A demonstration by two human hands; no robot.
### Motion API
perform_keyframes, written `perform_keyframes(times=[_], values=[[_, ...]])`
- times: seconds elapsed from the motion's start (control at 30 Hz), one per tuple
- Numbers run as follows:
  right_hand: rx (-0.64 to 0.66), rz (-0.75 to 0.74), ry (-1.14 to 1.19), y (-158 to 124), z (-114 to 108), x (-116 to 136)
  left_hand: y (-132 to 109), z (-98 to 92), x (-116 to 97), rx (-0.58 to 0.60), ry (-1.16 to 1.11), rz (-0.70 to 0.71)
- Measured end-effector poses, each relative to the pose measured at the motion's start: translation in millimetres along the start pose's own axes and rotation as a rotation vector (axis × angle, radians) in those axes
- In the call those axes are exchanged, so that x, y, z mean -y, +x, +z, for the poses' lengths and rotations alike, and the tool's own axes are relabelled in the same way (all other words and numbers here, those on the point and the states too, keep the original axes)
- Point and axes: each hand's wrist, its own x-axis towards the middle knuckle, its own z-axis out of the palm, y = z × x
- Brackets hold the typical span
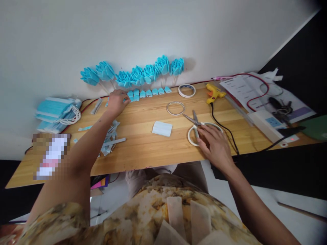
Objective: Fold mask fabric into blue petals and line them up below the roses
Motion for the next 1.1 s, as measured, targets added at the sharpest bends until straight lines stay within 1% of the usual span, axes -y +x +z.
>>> perform_keyframes(times=[0.07, 0.23, 0.37, 0.53, 0.63, 0.7, 0.73, 0.8, 0.87, 0.9, 0.93, 0.97, 1.0, 1.07, 1.1], values=[[-0.003, 0.003, -0.004, -0.1, 0.5, -0.3, 1.0, 1.3, -3.8, -0.02, 0.017, -0.018], [-0.023, -0.006, -0.014, -0.6, 2.0, -1.0, 8.6, 12.8, -12.7, -0.011, 0.022, -0.004], [-0.04, -0.021, -0.003, -0.8, 2.4, -1.6, 13.0, 20.2, -12.6, -0.019, 0.012, 0.024], [-0.031, -0.003, -0.005, -1.1, 3.9, -2.5, 14.9, 23.4, -10.7, -0.031, -0.006, 0.037], [-0.026, 0.001, -0.019, -2.4, 3.8, -2.3, 16.7, 20.1, -12.4, -0.027, -0.045, 0.034], [-0.027, 0.009, -0.02, -3.6, 3.8, -1.6, 14.2, 10.3, -20.5, -0.051, -0.071, 0.025], [-0.027, 0.015, -0.018, -3.8, 4.0, -1.0, 10.0, 2.0, -28.5, -0.07, -0.084, 0.029], [-0.027, 0.031, -0.009, -2.7, 5.3, 0.2, -8.3, -21.2, -54.1, -0.115, -0.139, 0.081], [-0.021, 0.047, 0.007, 0.7, 6.6, 1.2, -41.7, -49.2, -90.5, -0.14, -0.265, 0.206], [-0.018, 0.053, 0.019, 2.6, 6.4, 1.6, -63.2, -62.5, -110.5, -0.119, -0.353, 0.28], [-0.023, 0.058, 0.033, 4.0, 5.1, 2.3, -86.7, -73.6, -130.3, -0.065, -0.449, 0.336], [-0.049, 0.066, 0.045, 4.0, 2.6, 3.3, -110.9, -81.5, -148.6, 0.02, -0.553, 0.399], [-0.1, 0.073, 0.054, 1.7, -1.4, 5.0, -134.3, -85.4, -164.5, 0.127, -0.664, 0.443], [-0.233, 0.075, 0.073, -11.8, -12.2, 10.8, -174.7, -81.0, -186.9, 0.349, -0.867, 0.431], [-0.288, 0.052, 0.093, -23.6, -17.8, 14.9, -190.4, -74.2, -193.5, 0.415, -0.963, 0.369]])
